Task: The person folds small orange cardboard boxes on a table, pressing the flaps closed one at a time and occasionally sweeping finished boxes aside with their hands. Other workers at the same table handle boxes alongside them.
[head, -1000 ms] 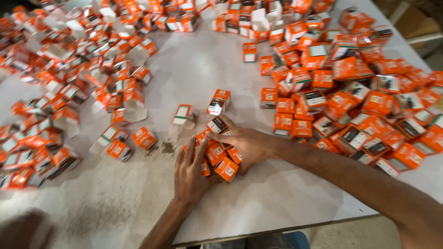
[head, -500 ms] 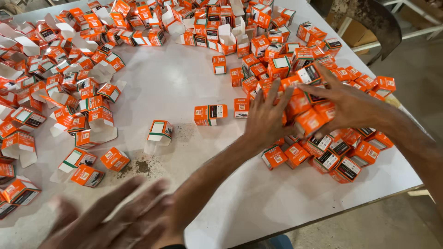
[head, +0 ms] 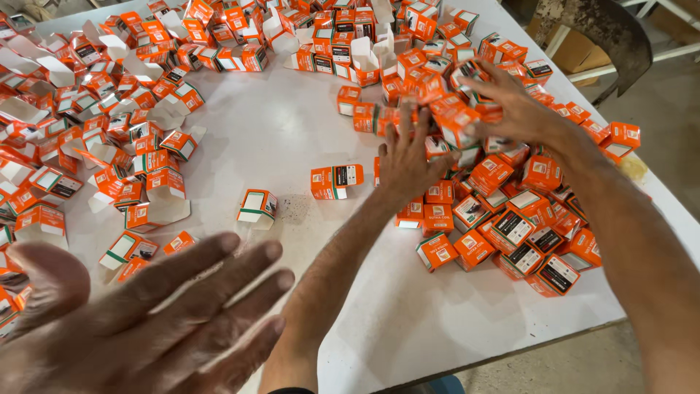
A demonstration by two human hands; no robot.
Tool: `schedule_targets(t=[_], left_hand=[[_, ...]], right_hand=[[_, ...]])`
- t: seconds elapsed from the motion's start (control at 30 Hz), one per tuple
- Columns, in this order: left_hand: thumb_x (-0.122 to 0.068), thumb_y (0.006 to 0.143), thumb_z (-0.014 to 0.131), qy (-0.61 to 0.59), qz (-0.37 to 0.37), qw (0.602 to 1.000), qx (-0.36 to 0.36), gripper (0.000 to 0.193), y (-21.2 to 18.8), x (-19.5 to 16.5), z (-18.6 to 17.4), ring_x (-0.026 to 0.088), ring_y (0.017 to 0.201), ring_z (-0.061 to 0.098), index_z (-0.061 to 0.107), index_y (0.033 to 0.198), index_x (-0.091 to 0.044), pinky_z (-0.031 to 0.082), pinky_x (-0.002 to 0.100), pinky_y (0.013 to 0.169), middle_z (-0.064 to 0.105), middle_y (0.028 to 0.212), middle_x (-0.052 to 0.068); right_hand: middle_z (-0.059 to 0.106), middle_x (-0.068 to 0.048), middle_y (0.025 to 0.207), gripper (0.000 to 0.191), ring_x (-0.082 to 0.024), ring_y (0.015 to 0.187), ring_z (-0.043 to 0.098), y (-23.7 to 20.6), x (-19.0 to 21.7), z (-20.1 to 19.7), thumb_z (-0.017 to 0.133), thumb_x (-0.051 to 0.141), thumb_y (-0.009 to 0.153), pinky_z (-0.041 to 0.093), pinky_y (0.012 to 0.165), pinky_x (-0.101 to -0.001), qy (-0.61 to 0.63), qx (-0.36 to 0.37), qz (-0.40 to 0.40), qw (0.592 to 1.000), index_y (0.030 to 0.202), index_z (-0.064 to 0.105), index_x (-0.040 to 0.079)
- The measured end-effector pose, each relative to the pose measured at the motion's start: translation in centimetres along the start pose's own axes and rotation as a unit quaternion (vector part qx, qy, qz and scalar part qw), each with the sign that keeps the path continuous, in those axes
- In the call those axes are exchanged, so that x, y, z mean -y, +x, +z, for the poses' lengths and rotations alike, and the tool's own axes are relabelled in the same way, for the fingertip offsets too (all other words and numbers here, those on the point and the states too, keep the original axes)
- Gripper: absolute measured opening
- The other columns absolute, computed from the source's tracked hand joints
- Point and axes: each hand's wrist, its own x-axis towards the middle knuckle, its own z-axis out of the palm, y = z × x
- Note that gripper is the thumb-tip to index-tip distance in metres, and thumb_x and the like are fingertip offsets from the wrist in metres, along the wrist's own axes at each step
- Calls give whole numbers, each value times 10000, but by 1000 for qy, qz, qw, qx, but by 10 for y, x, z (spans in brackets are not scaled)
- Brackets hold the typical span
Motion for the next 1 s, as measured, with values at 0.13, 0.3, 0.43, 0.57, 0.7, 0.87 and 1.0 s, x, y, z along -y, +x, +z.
schedule_targets(t=[0.13,0.3,0.43,0.57,0.7,0.87,1.0], left_hand=[[-818,826,576,27,-47,997,54,1194,3,12,-1,564,1494,155,163,1606,-13,148,751,1133,175,1635,280],[-767,910,549,-12,26,1000,8,1120,-37,22,-24,535,1579,88,177,1621,14,84,718,1226,120,1681,338],[-789,939,543,-48,55,997,2,1178,-107,15,-50,516,1671,36,132,1671,37,78,688,1330,78,1776,321],[-874,612,704,6,53,994,94,1458,-151,-5,-52,549,1547,-36,122,1592,36,24,692,1199,20,1663,358],[-879,597,745,10,26,985,170,1526,-149,-19,-43,559,1530,-46,66,1591,58,27,700,1189,-22,1620,406],[-853,666,743,33,30,989,141,1463,-144,-27,-33,544,1543,-23,73,1600,51,68,710,1178,20,1611,420],[-841,671,737,38,36,991,122,1449,-146,-27,-28,547,1532,-4,78,1584,72,84,716,1182,62,1584,430]], right_hand=[[156,-289,1722,870,-457,1624,153,26,7,14,634,660,909,216,1283,-565,-35,-58,84,994,1637,413,240],[119,-258,1698,1070,-415,1560,132,23,0,1,204,860,868,163,1212,-536,184,-23,112,976,1646,76,137],[230,-204,1729,1040,-313,1598,236,-44,-44,-39,100,781,978,102,1301,-444,245,-141,33,959,1654,160,-7],[399,-166,1697,972,-299,1576,404,-141,-90,-67,188,786,1040,215,1341,-456,204,-360,96,905,1636,358,37],[461,-114,1646,1081,-255,1495,449,-191,-109,-51,188,885,918,252,1238,-438,314,-390,277,820,1651,365,111],[410,-156,1662,1179,-299,1440,449,-161,-109,-27,196,938,865,328,1208,-420,366,-288,239,852,1654,348,76],[393,-171,1675,1175,-295,1520,393,-129,-103,-33,198,930,886,306,1250,-419,387,-238,217,864,1626,365,34]])
